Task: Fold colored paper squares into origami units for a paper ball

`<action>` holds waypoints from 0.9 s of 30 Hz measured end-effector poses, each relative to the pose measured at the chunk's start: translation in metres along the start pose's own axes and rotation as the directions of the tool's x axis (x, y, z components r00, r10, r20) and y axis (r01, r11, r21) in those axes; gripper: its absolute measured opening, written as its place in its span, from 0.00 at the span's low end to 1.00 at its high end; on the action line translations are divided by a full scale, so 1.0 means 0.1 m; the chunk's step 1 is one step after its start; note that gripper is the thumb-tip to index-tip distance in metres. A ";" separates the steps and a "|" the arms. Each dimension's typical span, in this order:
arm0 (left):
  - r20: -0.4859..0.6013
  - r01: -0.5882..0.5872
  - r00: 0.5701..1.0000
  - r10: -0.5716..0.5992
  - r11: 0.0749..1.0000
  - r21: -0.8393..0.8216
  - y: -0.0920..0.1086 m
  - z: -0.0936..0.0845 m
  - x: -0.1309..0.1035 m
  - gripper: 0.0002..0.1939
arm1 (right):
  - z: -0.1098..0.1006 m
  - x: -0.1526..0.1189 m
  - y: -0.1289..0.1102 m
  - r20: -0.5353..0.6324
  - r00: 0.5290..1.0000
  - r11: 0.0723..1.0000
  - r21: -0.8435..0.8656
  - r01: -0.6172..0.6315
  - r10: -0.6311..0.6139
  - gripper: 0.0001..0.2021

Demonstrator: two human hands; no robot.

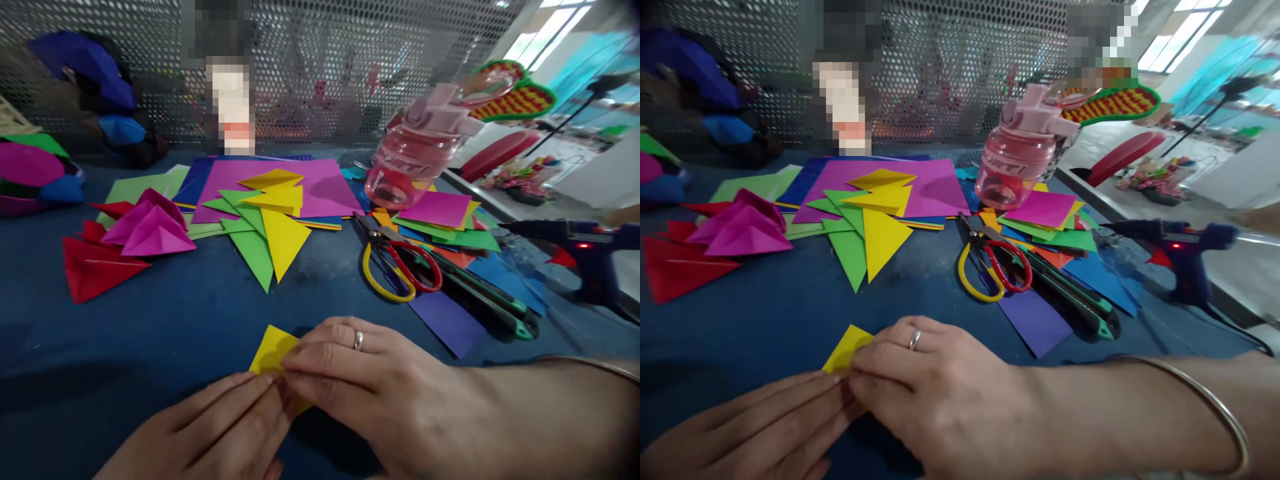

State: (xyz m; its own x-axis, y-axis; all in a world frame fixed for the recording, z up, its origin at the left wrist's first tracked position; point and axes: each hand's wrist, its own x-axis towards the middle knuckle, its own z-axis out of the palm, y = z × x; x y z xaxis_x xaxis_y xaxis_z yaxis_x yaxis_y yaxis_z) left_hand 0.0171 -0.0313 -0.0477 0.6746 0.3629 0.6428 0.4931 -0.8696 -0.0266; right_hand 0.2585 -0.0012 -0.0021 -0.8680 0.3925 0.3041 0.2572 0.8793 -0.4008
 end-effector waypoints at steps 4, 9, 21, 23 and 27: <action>-0.014 0.013 1.000 -0.013 1.000 -0.014 0.03 -0.01 0.05 0.14 | 0.02 0.14 0.00 -0.066 0.966 0.961 -0.105 -0.257 0.251 0.16; 0.081 0.087 0.993 -0.085 0.996 -0.027 0.03 -0.09 0.10 0.12 | 0.02 0.20 0.00 -0.021 0.920 0.910 -0.137 -0.391 0.392 0.18; 0.216 0.468 0.866 -0.452 0.883 -0.029 -0.10 -0.24 0.07 0.16 | 0.05 0.20 -0.05 -0.017 0.848 0.847 0.074 -0.527 0.529 0.16; 0.238 0.489 0.849 -0.471 0.872 -0.016 -0.09 -0.25 0.11 0.17 | 0.05 0.18 -0.07 -0.021 0.841 0.835 0.138 -0.533 0.540 0.15; 0.227 0.455 0.872 -0.433 0.889 -0.054 -0.08 -0.30 0.17 0.14 | 0.03 0.15 -0.10 -0.094 0.892 0.882 0.225 -0.414 0.442 0.11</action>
State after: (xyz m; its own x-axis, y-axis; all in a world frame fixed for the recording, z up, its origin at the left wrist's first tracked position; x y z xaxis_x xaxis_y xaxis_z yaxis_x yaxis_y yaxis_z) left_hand 0.0086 -0.0279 -0.0138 0.5000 0.7690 0.3983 0.7156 -0.6259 0.3100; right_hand 0.2421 -0.0048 0.0038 -0.6203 0.7645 0.1752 0.4904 0.5524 -0.6741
